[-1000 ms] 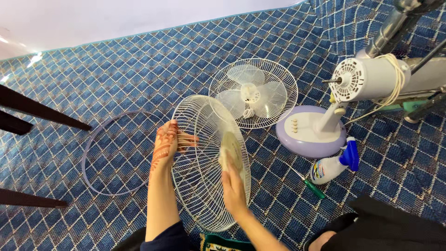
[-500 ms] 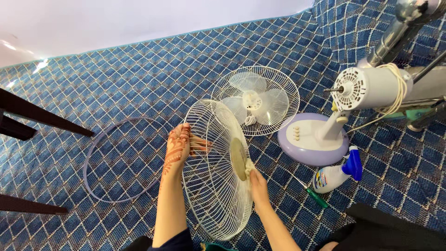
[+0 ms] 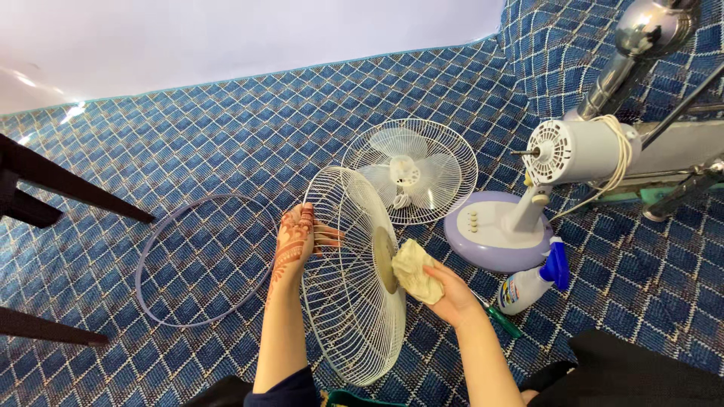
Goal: The person wipes the metal fan cage and the fan blades with a cloth. The fan is disassembled on the floor, and the person cleans each part individually.
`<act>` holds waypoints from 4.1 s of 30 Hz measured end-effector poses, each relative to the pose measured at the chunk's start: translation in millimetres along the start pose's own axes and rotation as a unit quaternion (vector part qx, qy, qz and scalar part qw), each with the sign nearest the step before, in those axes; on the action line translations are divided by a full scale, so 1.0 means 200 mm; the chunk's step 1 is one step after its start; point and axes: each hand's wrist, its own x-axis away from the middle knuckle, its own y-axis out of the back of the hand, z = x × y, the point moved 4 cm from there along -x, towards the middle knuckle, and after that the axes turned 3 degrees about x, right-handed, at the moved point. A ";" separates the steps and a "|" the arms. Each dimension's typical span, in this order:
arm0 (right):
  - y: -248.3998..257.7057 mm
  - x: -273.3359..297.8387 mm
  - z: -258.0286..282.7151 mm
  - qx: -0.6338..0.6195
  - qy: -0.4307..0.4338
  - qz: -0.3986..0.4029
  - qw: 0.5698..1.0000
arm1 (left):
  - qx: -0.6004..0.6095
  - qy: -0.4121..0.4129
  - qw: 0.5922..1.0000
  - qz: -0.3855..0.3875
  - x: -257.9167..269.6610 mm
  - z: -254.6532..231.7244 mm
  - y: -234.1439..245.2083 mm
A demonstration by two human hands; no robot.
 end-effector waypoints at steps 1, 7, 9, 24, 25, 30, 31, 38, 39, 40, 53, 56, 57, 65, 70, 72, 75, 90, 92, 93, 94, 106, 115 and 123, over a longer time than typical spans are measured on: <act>-0.02 0.02 0.01 0.011 -0.004 0.005 1.000 | 0.006 0.003 1.000 0.000 0.00 0.01 0.00; 0.11 0.08 0.02 0.625 -0.061 -0.190 0.755 | -0.013 -0.022 1.000 -0.017 0.00 0.02 0.08; 0.15 0.05 -0.03 0.591 -0.040 -0.168 0.788 | 0.011 -0.014 1.000 0.005 0.00 0.04 0.10; -0.42 -0.14 -0.43 0.631 0.278 -0.041 0.724 | -0.015 -0.016 0.999 0.034 0.06 0.01 0.14; -0.37 -0.21 -0.38 0.621 0.299 -0.042 0.723 | -0.012 -0.012 0.999 0.040 0.07 0.01 0.12; -0.07 -0.41 -0.34 0.487 0.209 -0.079 0.844 | -0.035 -0.035 0.999 0.020 0.03 0.04 0.08; -0.05 -0.38 -0.37 0.472 0.206 -0.085 0.853 | -0.046 -0.039 0.998 0.011 0.01 0.05 0.08; -0.39 0.03 -0.59 0.581 0.272 -0.083 0.762 | -0.006 -0.029 0.999 0.016 0.01 0.03 0.17; -0.46 0.05 -0.56 0.598 0.295 -0.053 0.743 | -0.023 -0.025 0.999 0.014 0.01 0.01 0.17; -0.51 0.04 -0.51 0.617 0.309 -0.040 0.723 | -0.039 -0.021 0.999 0.011 0.02 0.00 0.17; 0.24 -0.37 -0.58 0.439 0.092 -0.200 0.871 | -0.007 0.003 0.999 -0.033 -0.10 0.12 0.07; 0.22 -0.13 -0.68 0.439 0.165 -0.259 0.844 | -0.007 -0.039 0.998 -0.049 -0.24 0.31 0.11; 0.16 -0.08 -0.67 0.450 0.178 -0.280 0.829 | 0.022 -0.126 0.991 -0.038 -0.29 0.34 0.12; -0.89 0.42 -0.26 0.572 0.471 -0.126 0.660 | 0.349 -0.249 0.890 0.154 -0.20 0.43 -0.19; -1.07 0.42 0.04 0.653 0.491 -0.067 0.573 | -0.253 -0.342 0.903 -0.052 0.06 0.25 -0.29; -1.08 0.33 0.11 0.640 0.465 -0.061 0.609 | -0.226 -0.326 0.917 -0.027 0.07 0.19 -0.26; -1.08 0.27 0.07 0.639 0.463 -0.067 0.611 | -0.030 -0.269 0.961 0.046 0.04 0.17 -0.19; -0.45 0.09 -0.31 0.446 0.244 -0.201 0.838 | 0.108 0.043 0.991 -0.061 0.01 0.21 -0.03; -0.66 0.13 -0.24 0.511 0.361 -0.153 0.765 | 0.146 0.070 0.987 -0.014 0.05 0.19 -0.10; -0.79 0.17 -0.21 0.560 0.462 -0.121 0.677 | 0.156 0.079 0.985 0.004 0.06 0.18 -0.12; -0.88 0.20 -0.21 0.580 0.464 -0.073 0.665 | 0.165 0.087 0.982 0.021 0.07 0.18 -0.14; -0.54 -0.07 -0.06 0.462 0.253 -0.017 0.850 | 0.243 -0.009 0.970 0.009 0.15 0.14 -0.16; -0.96 0.25 -0.03 0.611 0.439 0.054 0.656 | -0.050 -0.117 0.989 -0.074 0.20 0.32 -0.33; -0.61 -0.04 -0.01 0.425 0.254 -0.022 0.868 | 0.212 -0.072 0.974 -0.034 0.32 0.29 -0.36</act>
